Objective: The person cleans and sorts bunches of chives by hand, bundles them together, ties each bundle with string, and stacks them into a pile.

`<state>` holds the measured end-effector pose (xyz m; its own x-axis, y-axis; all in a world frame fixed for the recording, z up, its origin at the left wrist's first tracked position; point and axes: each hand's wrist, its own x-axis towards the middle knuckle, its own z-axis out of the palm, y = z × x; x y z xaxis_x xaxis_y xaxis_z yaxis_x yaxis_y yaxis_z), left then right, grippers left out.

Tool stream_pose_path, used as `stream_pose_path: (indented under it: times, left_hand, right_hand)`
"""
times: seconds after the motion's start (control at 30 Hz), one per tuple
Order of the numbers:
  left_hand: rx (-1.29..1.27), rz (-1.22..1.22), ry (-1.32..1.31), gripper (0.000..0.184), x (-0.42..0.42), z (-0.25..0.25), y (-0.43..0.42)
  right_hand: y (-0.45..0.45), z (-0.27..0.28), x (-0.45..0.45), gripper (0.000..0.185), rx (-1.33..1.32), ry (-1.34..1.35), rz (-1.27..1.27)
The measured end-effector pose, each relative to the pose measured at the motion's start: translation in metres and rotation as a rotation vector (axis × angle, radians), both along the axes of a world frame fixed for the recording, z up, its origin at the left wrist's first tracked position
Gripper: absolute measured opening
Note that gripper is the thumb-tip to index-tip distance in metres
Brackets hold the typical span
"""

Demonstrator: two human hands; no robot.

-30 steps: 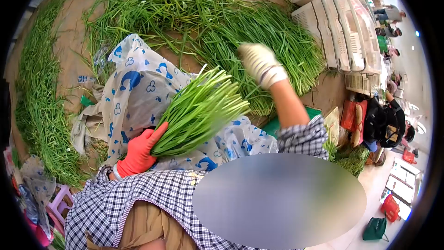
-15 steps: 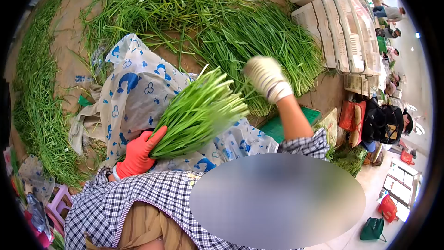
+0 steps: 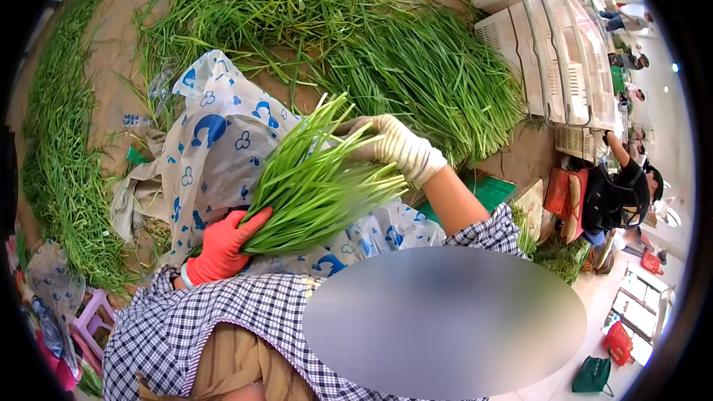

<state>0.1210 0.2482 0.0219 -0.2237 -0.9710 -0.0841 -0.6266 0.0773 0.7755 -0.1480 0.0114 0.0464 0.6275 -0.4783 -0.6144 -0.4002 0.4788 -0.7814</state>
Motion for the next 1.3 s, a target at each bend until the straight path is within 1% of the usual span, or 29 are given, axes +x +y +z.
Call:
stream_pose_path:
  times: [0.07,0.1,0.13,0.27,0.33,0.4,0.47,0.5,0.57,0.6,0.63,0.67,0.7,0.73,0.77,0.8,0.87,0.9,0.97,1.0,1.03,1.07,1.13,1.2,1.23,1.27,1.3]
  left_hand:
    - [-0.012,0.000,0.008,0.078,0.000,-0.002,-0.001]
    - [-0.023,-0.001,0.015,0.077,0.000,-0.003,-0.001]
    - [-0.024,-0.001,0.019,0.077,0.000,-0.003,-0.001]
    - [-0.042,-0.005,0.009,0.074,0.000,-0.003,-0.001]
    - [-0.054,-0.006,-0.010,0.073,0.000,-0.002,-0.001]
    - [-0.068,-0.013,-0.021,0.072,0.000,-0.001,-0.001]
    - [-0.078,-0.030,-0.032,0.072,0.001,-0.002,-0.001]
    - [-0.088,-0.047,-0.040,0.072,0.001,-0.003,-0.001]
    - [-0.088,-0.051,-0.052,0.071,0.001,-0.003,-0.001]
    - [-0.086,-0.054,-0.058,0.071,0.001,-0.003,-0.001]
    - [-0.088,-0.054,-0.056,0.071,0.000,-0.004,-0.001]
    - [-0.091,-0.051,-0.057,0.071,0.000,-0.004,-0.001]
    - [-0.094,-0.047,-0.059,0.071,0.000,-0.005,-0.001]
    - [-0.092,-0.043,-0.059,0.071,0.000,-0.004,-0.001]
    - [-0.080,-0.048,-0.068,0.071,0.000,-0.002,-0.002]
    - [-0.067,-0.053,-0.077,0.071,0.001,0.000,-0.002]
    - [-0.065,-0.047,-0.079,0.071,0.002,-0.003,-0.001]
    - [-0.068,-0.049,-0.077,0.071,0.002,-0.003,0.000]
    - [-0.044,-0.063,-0.087,0.073,0.004,-0.003,0.000]
    - [-0.025,-0.074,-0.095,0.074,0.004,-0.003,-0.001]
    - [-0.030,-0.081,-0.090,0.074,0.003,-0.003,-0.002]
    - [-0.050,-0.071,-0.069,0.076,0.003,-0.003,-0.002]
    - [-0.073,-0.067,-0.050,0.078,0.003,-0.006,-0.002]
    - [0.008,0.013,0.165,0.075,0.004,-0.009,-0.001]
    - [0.002,-0.005,0.165,0.075,0.003,-0.004,-0.005]
    - [0.081,0.124,0.335,0.073,0.001,0.006,-0.011]
    - [0.164,0.254,0.500,0.072,0.000,0.013,-0.015]
  right_hand:
    - [0.015,0.007,0.005,0.022,0.085,-0.035,-0.259]
    - [0.014,-0.011,-0.003,0.030,0.083,-0.072,-0.299]
    - [0.010,-0.021,-0.015,0.026,0.017,-0.041,-0.229]
    - [0.005,-0.015,-0.011,0.022,0.064,-0.070,-0.291]
    - [-0.013,-0.024,-0.015,0.020,-0.359,0.227,-0.146]
    - [-0.059,-0.029,-0.025,0.020,-0.430,0.097,-0.550]
    - [-0.111,-0.005,-0.039,0.027,-0.563,0.058,-0.757]
    - [-0.114,0.008,-0.025,0.027,-0.562,0.056,-0.759]
    - [-0.111,0.028,0.018,0.036,-1.341,0.316,-0.330]
    - [-0.103,0.030,0.032,0.047,-1.360,0.410,0.001]
    - [-0.088,0.026,0.050,0.051,-1.270,0.473,0.256]
    - [-0.064,0.049,0.078,0.039,-0.963,0.600,0.617]
    - [-0.050,0.036,0.096,0.050,-0.882,0.744,0.932]
    - [-0.036,0.015,0.103,0.053,-0.866,0.701,1.143]
    - [-0.023,0.005,0.104,0.044,-0.906,0.564,1.181]
    - [-0.016,-0.003,0.103,0.040,-0.920,0.439,1.079]
    - [-0.025,-0.009,0.109,0.039,-0.871,0.475,0.911]
    - [-0.036,0.007,0.106,0.038,-0.801,0.488,0.723]
    - [-0.069,0.027,0.084,0.023,-0.806,-0.008,0.272]
    - [-0.086,0.036,0.073,0.018,-0.819,-0.265,0.124]
    - [-0.118,0.049,0.065,0.010,-1.647,-0.245,0.287]
    - [-0.119,0.065,0.058,0.012,-1.399,-0.174,0.083]
    - [-0.121,0.100,0.046,0.033,-0.855,-0.186,-0.453]
    - [-0.118,0.069,0.034,0.040,-0.942,-0.058,-0.247]
    - [-0.116,0.055,0.029,0.044,-0.984,0.011,-0.146]
    - [-0.113,0.047,0.025,0.048,-1.021,0.082,-0.043]
    - [-0.095,0.044,0.029,0.050,-0.748,0.085,0.103]
